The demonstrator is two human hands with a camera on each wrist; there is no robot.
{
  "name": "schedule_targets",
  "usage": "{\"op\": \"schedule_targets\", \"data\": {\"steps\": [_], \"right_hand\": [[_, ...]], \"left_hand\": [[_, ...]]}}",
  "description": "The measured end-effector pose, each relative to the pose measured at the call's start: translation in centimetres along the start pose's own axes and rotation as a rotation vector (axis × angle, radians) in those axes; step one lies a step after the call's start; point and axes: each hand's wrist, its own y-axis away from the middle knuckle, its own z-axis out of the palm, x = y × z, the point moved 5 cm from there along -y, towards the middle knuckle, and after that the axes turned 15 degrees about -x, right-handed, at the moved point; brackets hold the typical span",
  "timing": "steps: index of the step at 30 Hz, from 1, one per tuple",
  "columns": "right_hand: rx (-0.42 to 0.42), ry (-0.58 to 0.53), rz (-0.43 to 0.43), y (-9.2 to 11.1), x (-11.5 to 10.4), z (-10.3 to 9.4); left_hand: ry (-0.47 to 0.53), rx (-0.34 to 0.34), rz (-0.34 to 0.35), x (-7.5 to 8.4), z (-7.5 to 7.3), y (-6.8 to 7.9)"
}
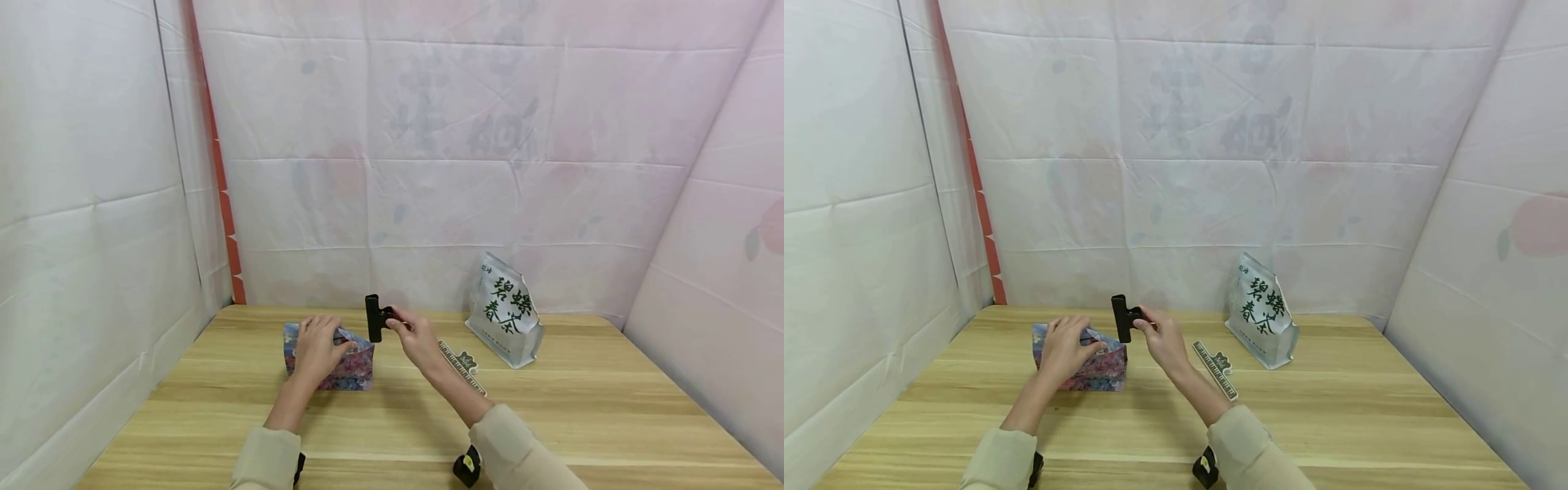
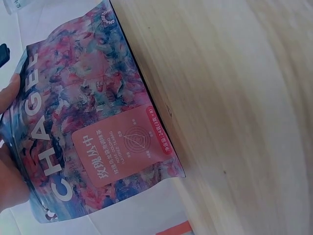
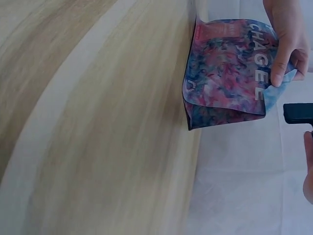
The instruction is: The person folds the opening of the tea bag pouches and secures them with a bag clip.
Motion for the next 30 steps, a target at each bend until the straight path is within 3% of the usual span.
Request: {"op": "schedule_targets", "data": {"steps": [5, 18, 25, 30], "right_hand": [[0.028, -0.002, -0.034, 0.1, -2.0, 0.0], [0.055, 0.026, -0.016, 0.0, -2.0, 0.5], [0.058, -0.018, -0.039, -0.4, 0.2, 0.8], [0.057, 0.038, -0.077, -0.7, 2.2, 1.5]], "left_hand": [[0.001, -0.007, 0.002, -0.1, 0.1, 0.0], [-0.001, -0.009, 0.002, 0.0, 0.0, 0.0], [0.003, 0.004, 0.012, 0.0, 0.0, 0.0], [0.007, 0.001, 0.006, 0.0, 0.0, 0.0]]}}
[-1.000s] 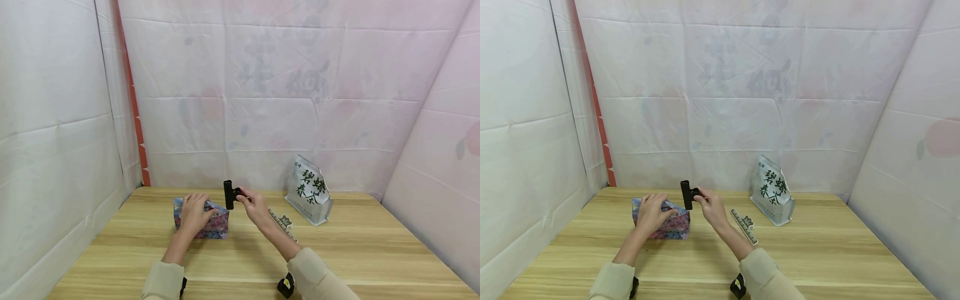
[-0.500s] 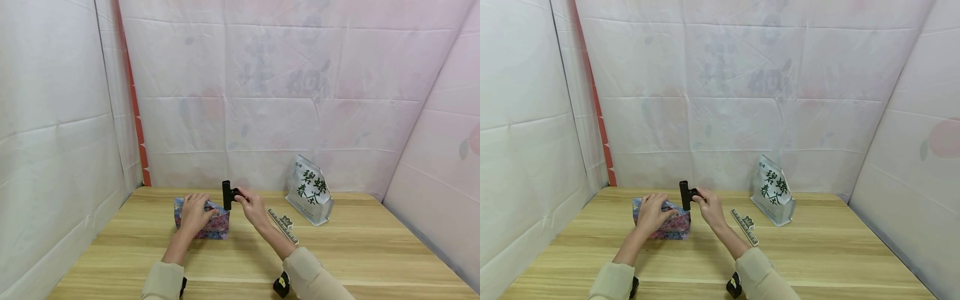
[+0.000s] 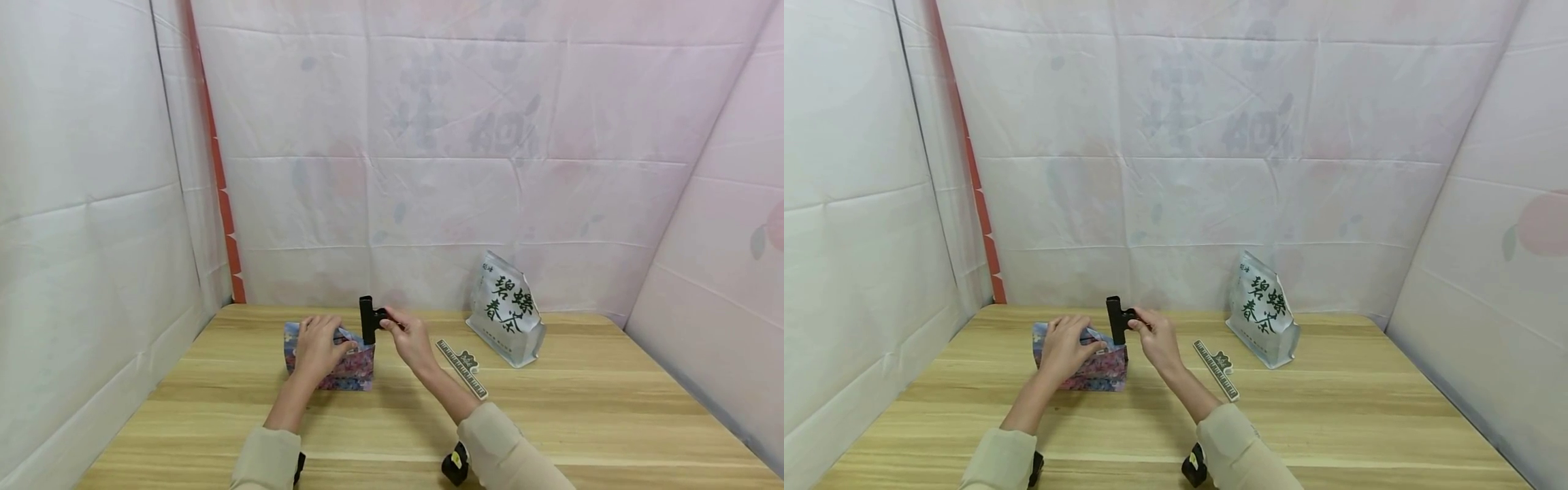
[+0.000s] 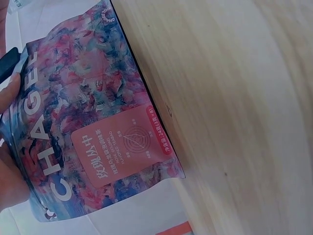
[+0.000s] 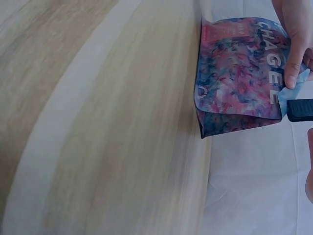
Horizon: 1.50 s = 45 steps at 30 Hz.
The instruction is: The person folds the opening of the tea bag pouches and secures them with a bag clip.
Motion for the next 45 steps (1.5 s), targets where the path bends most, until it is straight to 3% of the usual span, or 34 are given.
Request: {"op": "schedule_targets", "data": {"steps": [12, 22, 26, 30, 36, 45], "right_hand": [[-0.062, 0.188, -0.133, 0.3, -0.3, 0.9], [-0.103, 0.308, -0.173, 0.0, -1.3, 1.3], [-0.109, 0.32, -0.174, 0.0, -1.3, 1.2], [-0.118, 0.322, -0.165, 0.1, -1.4, 1.2], [-0.132, 0.334, -0.189, 0.0, -1.6, 1.3], [-0.156, 0.394, -0.251, 0.0, -2.2, 1.5]], "left_hand": [[0.005, -0.008, 0.005, 0.0, 0.0, -0.1], [0.07, -0.11, 0.001, -0.6, -0.2, 0.0], [0.089, -0.107, 0.027, -0.8, -0.4, 0.2], [0.012, -0.055, 0.042, -0.9, -1.0, 0.5], [-0.126, 0.021, -0.029, -1.2, -1.9, 1.0], [-0.137, -0.026, -0.048, -1.5, -1.8, 0.9]]}}
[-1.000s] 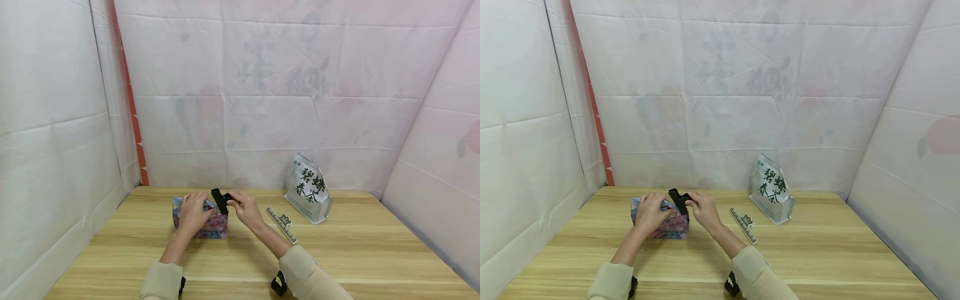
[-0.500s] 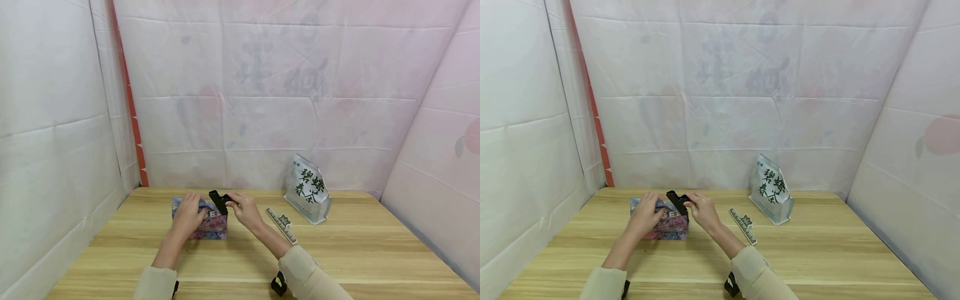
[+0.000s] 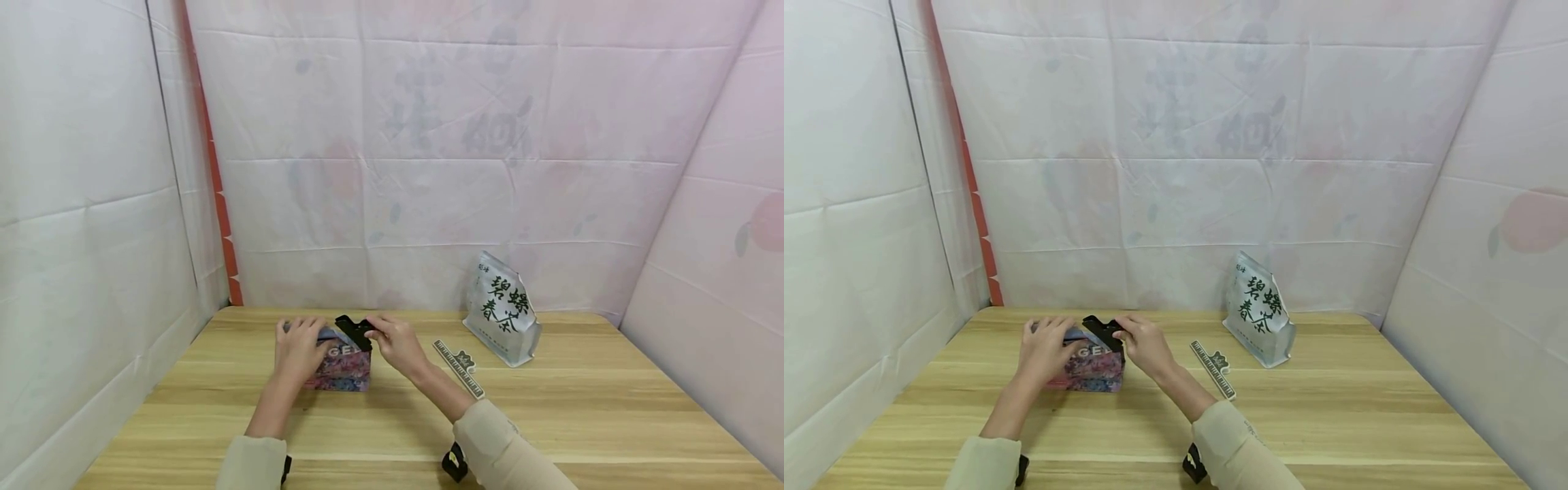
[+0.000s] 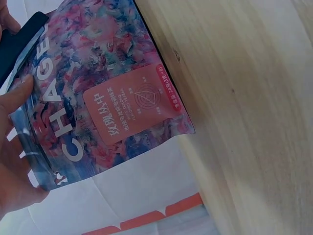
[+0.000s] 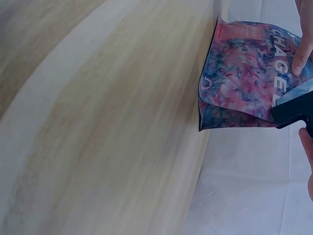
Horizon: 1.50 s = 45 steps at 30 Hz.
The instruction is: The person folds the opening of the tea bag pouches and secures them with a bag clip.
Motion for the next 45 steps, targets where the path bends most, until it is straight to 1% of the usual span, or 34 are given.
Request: {"op": "schedule_targets", "data": {"steps": [4, 9, 13, 16, 20, 23, 33, 38, 41, 45], "right_hand": [[0.004, 0.033, -0.051, -0.1, -0.4, -0.1], [-0.014, 0.092, -0.061, -0.4, -0.9, -0.1], [-0.061, 0.154, -0.044, -0.6, -1.1, 0.0], [-0.089, 0.186, -0.023, -0.8, -1.3, 0.1], [-0.114, 0.2, 0.003, -1.0, -1.6, -0.1], [-0.134, 0.214, 0.015, -1.2, -1.7, -0.1], [-0.164, 0.244, 0.008, -1.7, -2.1, 0.0], [-0.228, 0.35, -0.011, -2.0, -2.5, 0.7], [-0.259, 0.387, -0.015, -2.0, -2.6, 1.3], [-0.255, 0.373, -0.004, -2.0, -2.5, 1.3]], "left_hand": [[0.009, -0.012, -0.007, -0.1, 0.0, 0.0], [0.007, -0.019, -0.011, -0.1, 0.1, -0.1], [0.018, -0.007, -0.005, 0.1, 0.1, 0.0], [0.055, -0.002, -0.004, 0.1, 0.1, 0.0], [0.108, -0.016, -0.015, 0.1, 0.1, -0.1], [0.127, -0.028, -0.022, 0.0, 0.0, -0.2], [0.133, -0.034, -0.021, -0.1, -0.1, -0.2], [0.129, -0.036, -0.027, -0.2, 0.0, -0.2], [0.119, -0.039, -0.023, -0.2, 0.1, -0.2], [0.099, -0.034, -0.01, -0.1, 0.1, -0.3]]}}
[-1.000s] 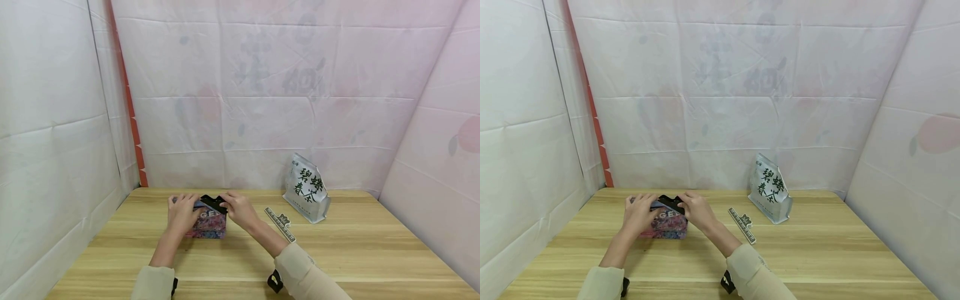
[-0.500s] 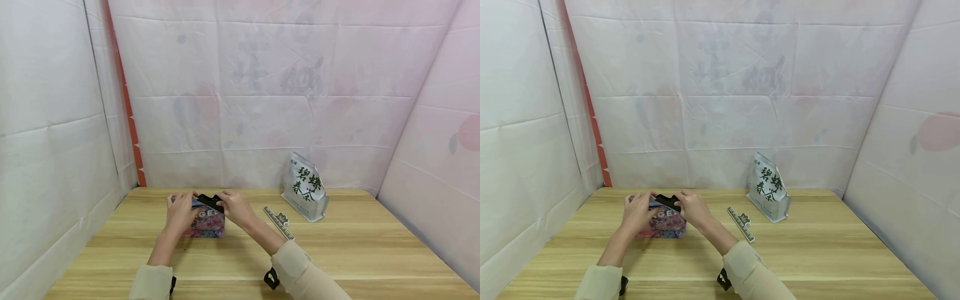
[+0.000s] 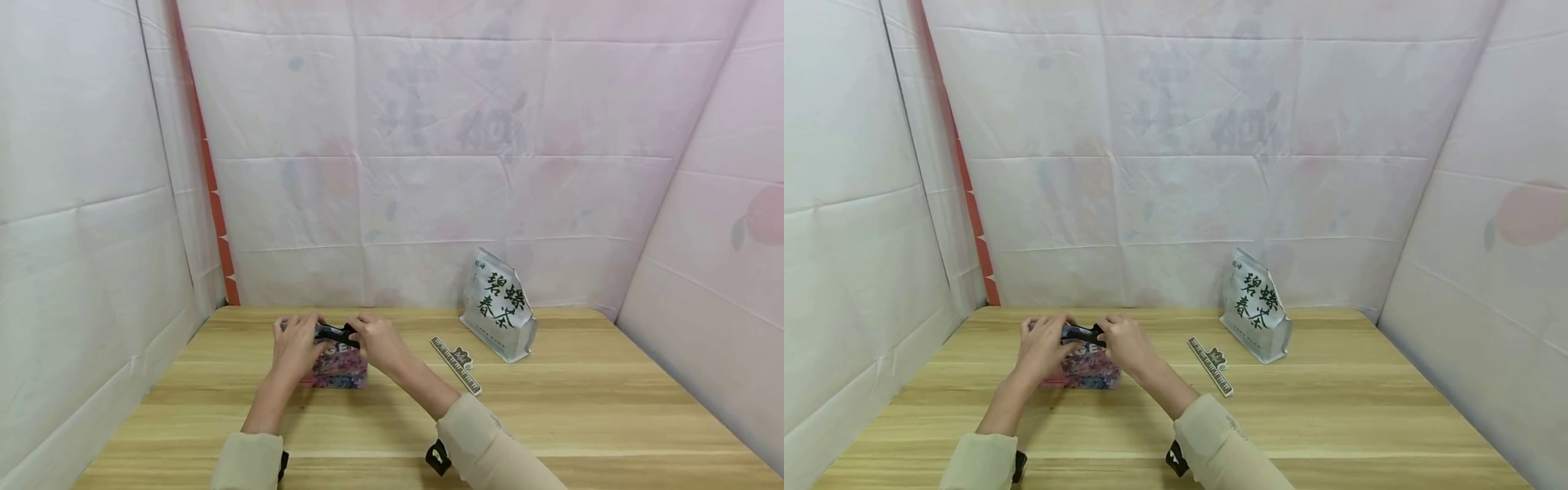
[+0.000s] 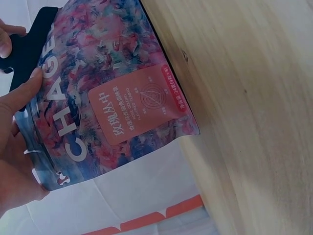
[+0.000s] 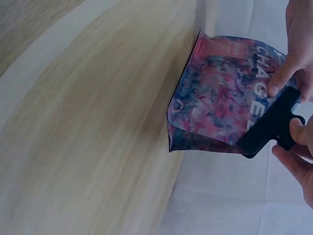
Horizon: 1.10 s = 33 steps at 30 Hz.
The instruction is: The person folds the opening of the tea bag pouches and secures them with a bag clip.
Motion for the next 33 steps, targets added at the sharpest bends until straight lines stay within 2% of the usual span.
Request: {"op": "schedule_targets", "data": {"steps": [8, 15, 18, 22, 24, 28, 30, 31, 33], "right_hand": [[-0.015, -0.01, 0.031, 0.0, 0.0, -0.1], [-0.04, -0.076, 0.094, 0.0, 0.2, 0.2], [-0.065, -0.138, 0.127, 0.1, 0.3, 0.4], [-0.101, -0.3, 0.192, 0.6, 0.7, 0.6], [-0.114, -0.396, 0.234, 0.9, 1.0, 0.9], [-0.159, -0.602, 0.337, 1.5, 1.6, 2.0], [-0.18, -0.712, 0.39, 1.9, 1.8, 2.7], [-0.191, -0.761, 0.414, 2.1, 1.9, 3.2], [-0.203, -0.837, 0.447, 2.4, 2.0, 4.0]], "left_hand": [[-0.004, 0.027, 0.015, 0.2, -0.1, 0.1], [0.01, 0.025, 0.023, 0.0, 0.0, 0.2], [0.022, 0.04, 0.043, -0.2, 0.0, 0.3], [0.082, 0.095, 0.066, -1.0, 0.0, 0.6], [0.184, 0.108, 0.043, -1.7, 0.0, 0.7], [0.545, 0.072, -0.085, -3.5, 0.0, 1.3], [0.722, 0.022, -0.154, -4.2, 0.2, 1.6], [0.774, -0.022, -0.188, -4.5, 0.4, 1.7], [0.815, -0.116, -0.234, -4.8, 0.7, 2.0]]}}
